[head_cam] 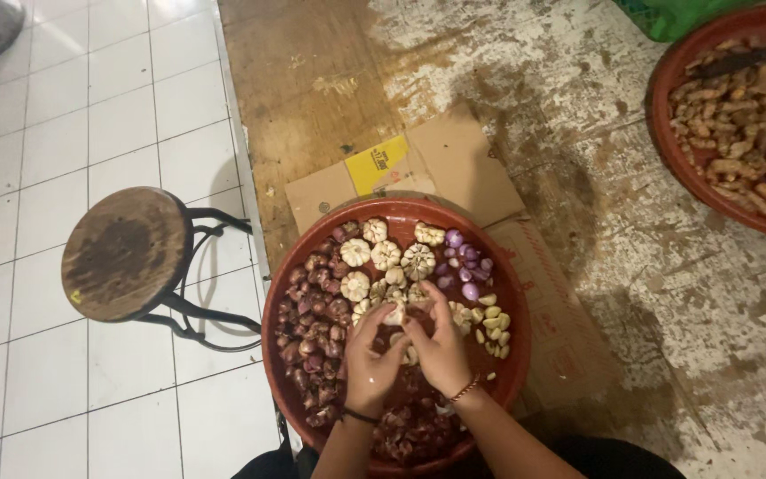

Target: The person sits on the floor and peels shallots and garlic cloves by hand, separating the skins and placing the peeled items into a large red tray. The peeled produce is sorted into sections within the tray.

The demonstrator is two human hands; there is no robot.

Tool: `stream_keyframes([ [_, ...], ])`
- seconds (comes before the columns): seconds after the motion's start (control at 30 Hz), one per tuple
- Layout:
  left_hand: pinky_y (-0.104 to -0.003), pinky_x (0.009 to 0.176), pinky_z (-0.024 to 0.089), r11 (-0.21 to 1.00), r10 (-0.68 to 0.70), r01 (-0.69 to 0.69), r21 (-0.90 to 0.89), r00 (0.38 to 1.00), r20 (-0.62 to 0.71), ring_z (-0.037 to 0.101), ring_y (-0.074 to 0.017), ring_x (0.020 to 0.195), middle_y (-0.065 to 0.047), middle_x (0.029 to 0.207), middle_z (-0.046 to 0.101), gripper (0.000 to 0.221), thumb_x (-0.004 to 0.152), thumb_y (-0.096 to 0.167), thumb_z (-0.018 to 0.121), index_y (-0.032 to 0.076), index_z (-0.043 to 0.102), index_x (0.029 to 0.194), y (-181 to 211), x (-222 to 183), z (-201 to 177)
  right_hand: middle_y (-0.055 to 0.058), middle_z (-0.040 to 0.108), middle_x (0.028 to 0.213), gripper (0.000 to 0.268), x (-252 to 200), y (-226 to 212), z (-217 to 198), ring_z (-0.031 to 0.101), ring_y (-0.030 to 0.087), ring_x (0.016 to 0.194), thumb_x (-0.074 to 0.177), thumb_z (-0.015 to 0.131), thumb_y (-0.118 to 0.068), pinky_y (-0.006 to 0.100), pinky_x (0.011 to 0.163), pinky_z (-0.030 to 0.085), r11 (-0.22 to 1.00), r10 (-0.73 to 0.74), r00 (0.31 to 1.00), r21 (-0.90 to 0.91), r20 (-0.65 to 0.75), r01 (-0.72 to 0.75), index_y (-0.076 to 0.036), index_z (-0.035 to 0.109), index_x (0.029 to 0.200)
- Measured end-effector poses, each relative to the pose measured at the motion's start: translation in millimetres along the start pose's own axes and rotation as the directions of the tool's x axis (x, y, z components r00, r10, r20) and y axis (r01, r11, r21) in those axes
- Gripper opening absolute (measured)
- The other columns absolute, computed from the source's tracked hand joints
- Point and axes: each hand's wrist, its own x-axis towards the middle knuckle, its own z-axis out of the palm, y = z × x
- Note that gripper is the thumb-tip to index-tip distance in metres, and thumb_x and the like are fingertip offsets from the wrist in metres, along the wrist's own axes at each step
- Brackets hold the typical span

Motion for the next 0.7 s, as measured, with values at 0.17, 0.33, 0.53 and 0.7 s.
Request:
stream_keyframes([
  [0.17, -0.030, 0.099, 0.052, 0.899, -0.217, 0.232, -0.372, 0.973, 0.082, 0.065, -0.0175, 0.113, -0.007, 0.121, 0.071, 0.038, 0.085, -0.002, 0.072, 0.004, 0.068, 0.123, -17.8, 2.2, -9.2, 0.005, 0.066, 0.106, 0.074, 1.5, -10.5, -7.2, 0.064, 0.016, 0.092, 0.092, 0.066, -0.005, 0.029, 0.079, 0.055, 0.992, 0.095, 0.988, 0.066, 0.119, -0.103, -0.015, 0.034, 0.158],
  [0.33, -0.030, 0.091, 0.052, 0.846, -0.269, 0.357, -0.395, 0.927, 0.262, 0.065, -0.0153, 0.103, -0.008, 0.112, 0.071, 0.034, 0.089, -0.003, 0.071, 0.001, 0.068, 0.122, -16.6, -2.6, -25.7, 0.003, 0.060, 0.111, 0.079, 4.6, -24.3, -17.1, 0.065, 0.012, 0.099, 0.086, 0.068, 0.000, 0.027, 0.080, 0.061, 0.993, 0.082, 0.943, 0.053, 0.321, -0.104, -0.015, 0.033, 0.155],
  [0.53, -0.032, 0.090, 0.055, 0.871, -0.227, 0.307, -0.384, 0.944, 0.240, 0.067, -0.0192, 0.105, -0.008, 0.119, 0.067, 0.032, 0.092, -0.001, 0.062, 0.002, 0.069, 0.123, 2.5, -5.3, -30.0, 0.008, 0.063, 0.112, 0.072, -1.1, -31.2, -17.4, 0.067, 0.016, 0.099, 0.088, 0.066, 0.001, 0.028, 0.080, 0.060, 0.985, -0.098, 0.935, -0.103, 0.342, 0.141, -0.012, 0.040, 0.154],
  [0.7, -0.036, 0.101, 0.048, 0.990, -0.006, 0.018, -0.141, 0.997, 0.081, 0.060, -0.0285, 0.120, -0.016, 0.128, 0.059, 0.032, 0.092, -0.004, 0.059, 0.001, 0.070, 0.122, 14.0, -7.3, -22.3, 0.023, 0.059, 0.137, 0.073, -6.5, -38.7, -14.8, 0.063, 0.034, 0.117, 0.086, 0.066, -0.001, 0.042, 0.094, 0.054, 0.837, -0.438, 0.856, -0.223, 0.276, 0.500, -0.006, 0.039, 0.153],
])
